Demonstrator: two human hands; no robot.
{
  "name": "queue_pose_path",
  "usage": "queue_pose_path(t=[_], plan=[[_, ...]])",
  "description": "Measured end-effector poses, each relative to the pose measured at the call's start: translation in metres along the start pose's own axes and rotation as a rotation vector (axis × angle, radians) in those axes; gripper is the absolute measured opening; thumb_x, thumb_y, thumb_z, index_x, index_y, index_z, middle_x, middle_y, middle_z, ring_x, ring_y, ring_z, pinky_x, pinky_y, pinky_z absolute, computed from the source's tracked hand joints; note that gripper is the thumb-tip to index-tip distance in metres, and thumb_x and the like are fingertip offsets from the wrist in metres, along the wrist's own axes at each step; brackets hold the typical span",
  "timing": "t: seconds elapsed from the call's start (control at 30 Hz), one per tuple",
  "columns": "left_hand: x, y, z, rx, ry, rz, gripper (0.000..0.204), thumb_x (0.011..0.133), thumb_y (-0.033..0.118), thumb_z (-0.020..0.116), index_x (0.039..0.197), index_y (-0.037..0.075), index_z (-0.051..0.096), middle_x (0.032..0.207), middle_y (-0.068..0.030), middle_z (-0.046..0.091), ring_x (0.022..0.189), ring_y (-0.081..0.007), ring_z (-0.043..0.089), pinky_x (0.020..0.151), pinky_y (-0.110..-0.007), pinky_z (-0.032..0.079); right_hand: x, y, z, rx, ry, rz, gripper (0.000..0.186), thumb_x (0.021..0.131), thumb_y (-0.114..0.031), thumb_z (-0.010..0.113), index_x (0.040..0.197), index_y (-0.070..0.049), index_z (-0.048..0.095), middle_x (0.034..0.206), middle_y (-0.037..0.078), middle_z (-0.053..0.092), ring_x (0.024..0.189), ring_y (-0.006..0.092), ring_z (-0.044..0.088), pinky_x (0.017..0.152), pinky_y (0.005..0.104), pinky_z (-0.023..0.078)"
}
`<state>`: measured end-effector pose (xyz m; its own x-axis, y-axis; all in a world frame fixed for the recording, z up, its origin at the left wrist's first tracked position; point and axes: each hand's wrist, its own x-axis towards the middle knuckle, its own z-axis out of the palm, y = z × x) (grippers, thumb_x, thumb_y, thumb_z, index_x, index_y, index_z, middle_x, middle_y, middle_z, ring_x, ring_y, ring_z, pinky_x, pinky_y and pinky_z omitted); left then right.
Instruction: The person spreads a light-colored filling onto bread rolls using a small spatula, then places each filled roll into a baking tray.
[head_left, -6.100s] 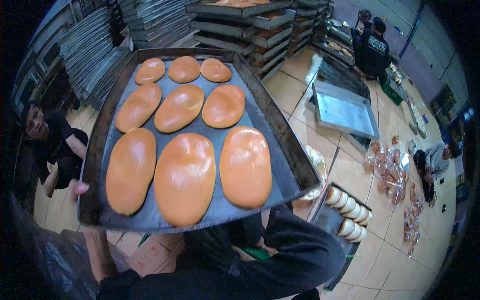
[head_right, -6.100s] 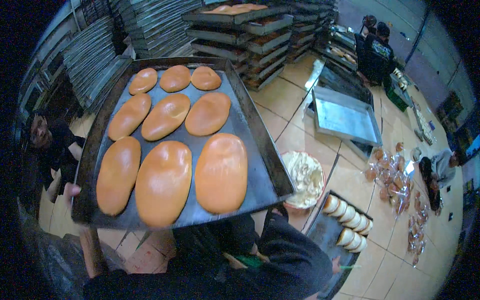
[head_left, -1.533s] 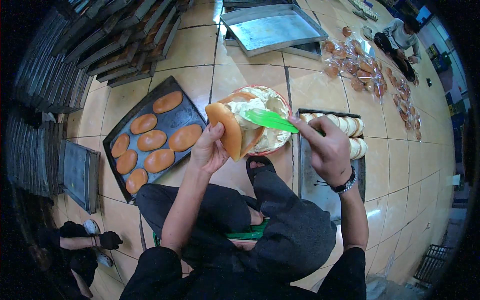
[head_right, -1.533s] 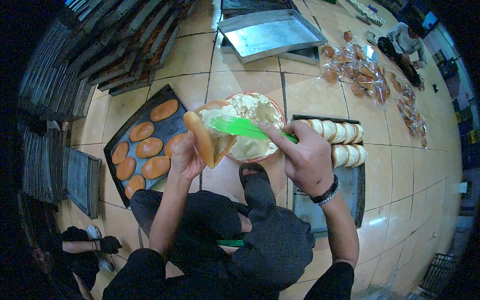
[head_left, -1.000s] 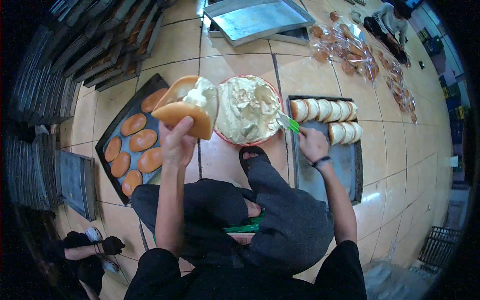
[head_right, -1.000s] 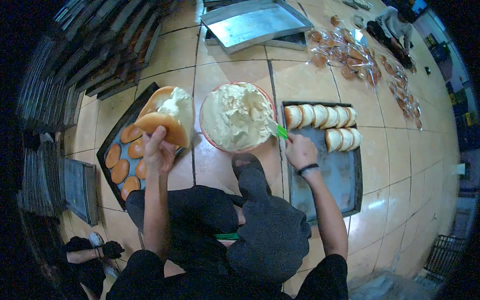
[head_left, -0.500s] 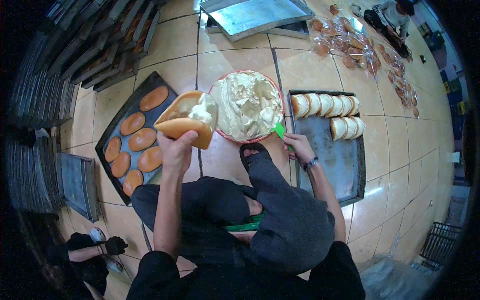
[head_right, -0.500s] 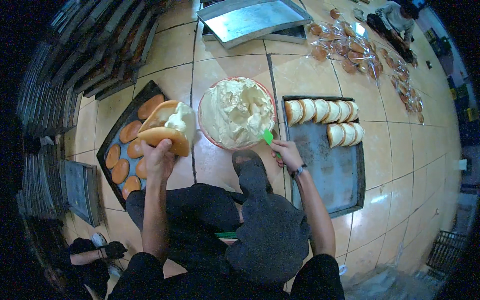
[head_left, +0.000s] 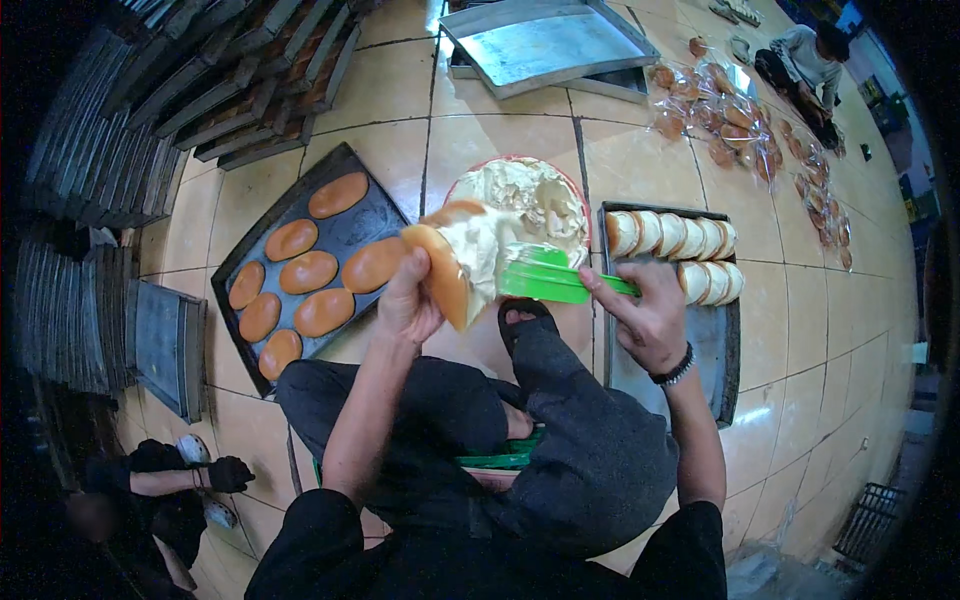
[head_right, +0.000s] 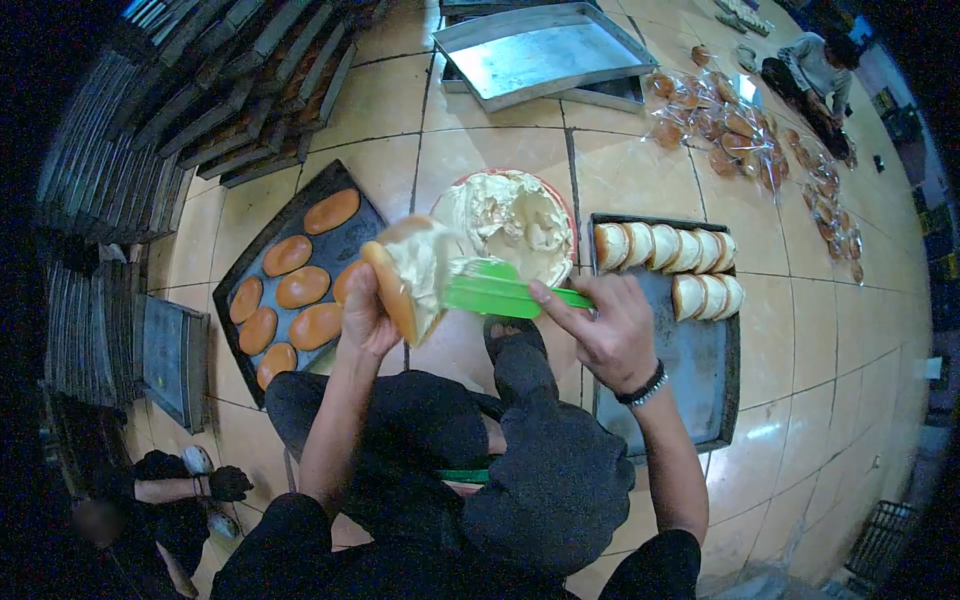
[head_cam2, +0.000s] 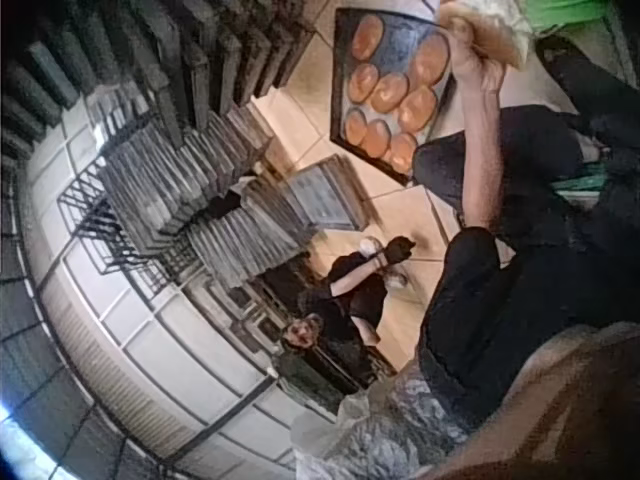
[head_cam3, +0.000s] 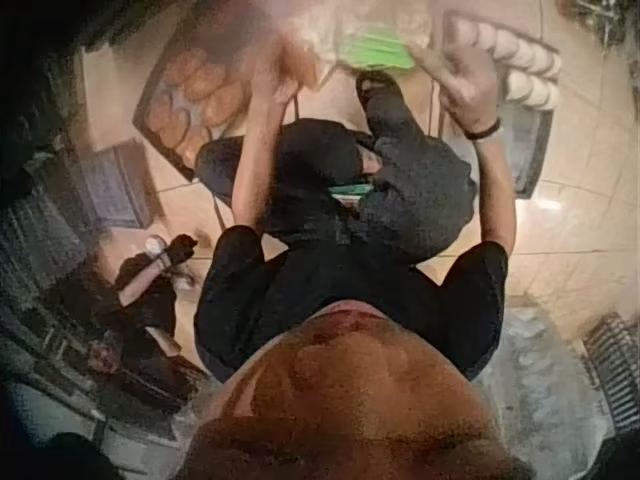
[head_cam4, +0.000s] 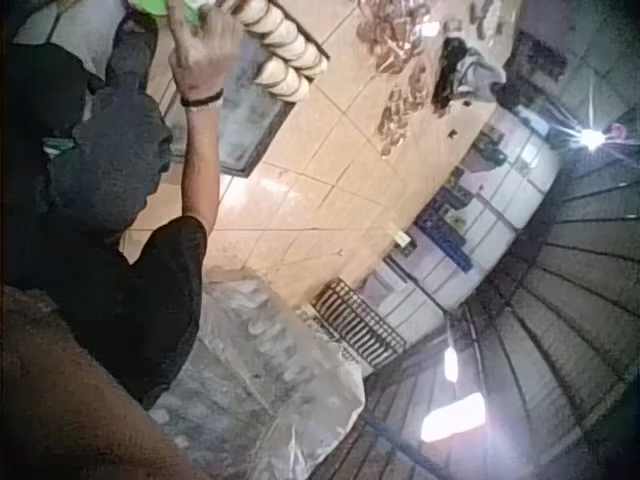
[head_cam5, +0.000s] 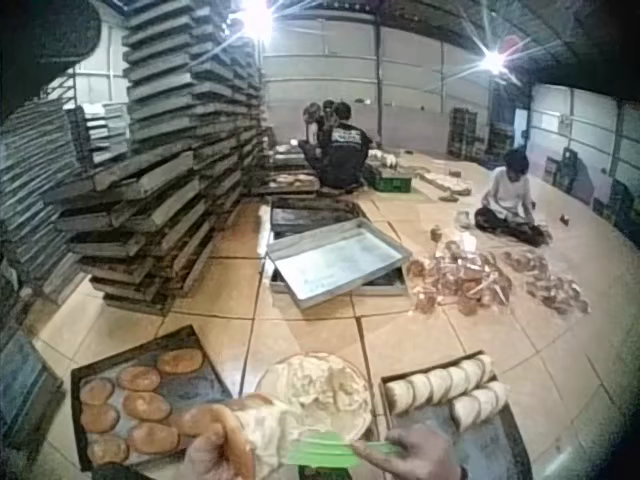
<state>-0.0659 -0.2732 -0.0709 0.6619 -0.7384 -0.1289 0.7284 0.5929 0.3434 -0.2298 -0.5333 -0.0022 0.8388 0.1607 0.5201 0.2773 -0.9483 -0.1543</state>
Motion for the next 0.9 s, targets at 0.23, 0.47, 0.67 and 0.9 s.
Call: queue_pose_path(t=[0.23, 0.47, 0.67, 0.9], plan=[[0.012, -0.005, 0.045, 0.892, 0.030, 0.659, 0.074, 0.069, 0.007, 0.085, 0.131, -0.006, 0.047, 0.120, -0.0148, 0.062, 0.105, -0.0220, 0.064, 0.088, -0.036, 0.056, -0.019, -0.014, 0.018, 1.277, -0.299, 1.067, 0.033, 0.096, -0.010, 0.055, 0.129, -0.005, 0.057, 0.078, 0.000, 0.052, 0.057, 0.0062, 0.041, 0.048, 0.0220, 0.035], [0.009, -0.005, 0.037, 1.629, -0.102, 0.649, 0.076, 0.066, 0.014, 0.088, 0.131, -0.005, 0.052, 0.125, -0.0189, 0.062, 0.109, -0.0205, 0.064, 0.089, -0.032, 0.054, 0.013, -0.021, 0.004, 1.619, -0.435, 1.245, 0.036, 0.098, -0.011, 0.053, 0.134, -0.003, 0.051, 0.078, -0.003, 0.049, 0.055, 0.0016, 0.035, 0.047, 0.0169, 0.030], [0.028, -0.010, 0.012, 2.022, 0.037, 0.785, 0.063, 0.073, 0.006, 0.081, 0.130, -0.001, 0.054, 0.120, -0.0195, 0.064, 0.108, -0.0254, 0.065, 0.088, -0.033, 0.054, 0.020, -0.038, 0.001, 1.020, -0.379, 0.653, 0.036, 0.096, -0.008, 0.056, 0.131, -0.001, 0.056, 0.081, 0.001, 0.061, 0.067, 0.0068, 0.052, 0.061, 0.0228, 0.045], [0.024, -0.006, 0.008, 0.938, 0.224, 0.359, 0.047, 0.080, 0.002, 0.075, 0.123, -0.004, 0.057, 0.105, -0.0077, 0.067, 0.091, -0.0159, 0.067, 0.085, -0.031, 0.054, -0.055, 0.028, 0.088, 0.501, -0.090, 0.730, 0.039, 0.091, -0.004, 0.055, 0.130, -0.007, 0.058, 0.083, 0.016, 0.062, 0.074, 0.0257, 0.060, 0.072, 0.0348, 0.048]])
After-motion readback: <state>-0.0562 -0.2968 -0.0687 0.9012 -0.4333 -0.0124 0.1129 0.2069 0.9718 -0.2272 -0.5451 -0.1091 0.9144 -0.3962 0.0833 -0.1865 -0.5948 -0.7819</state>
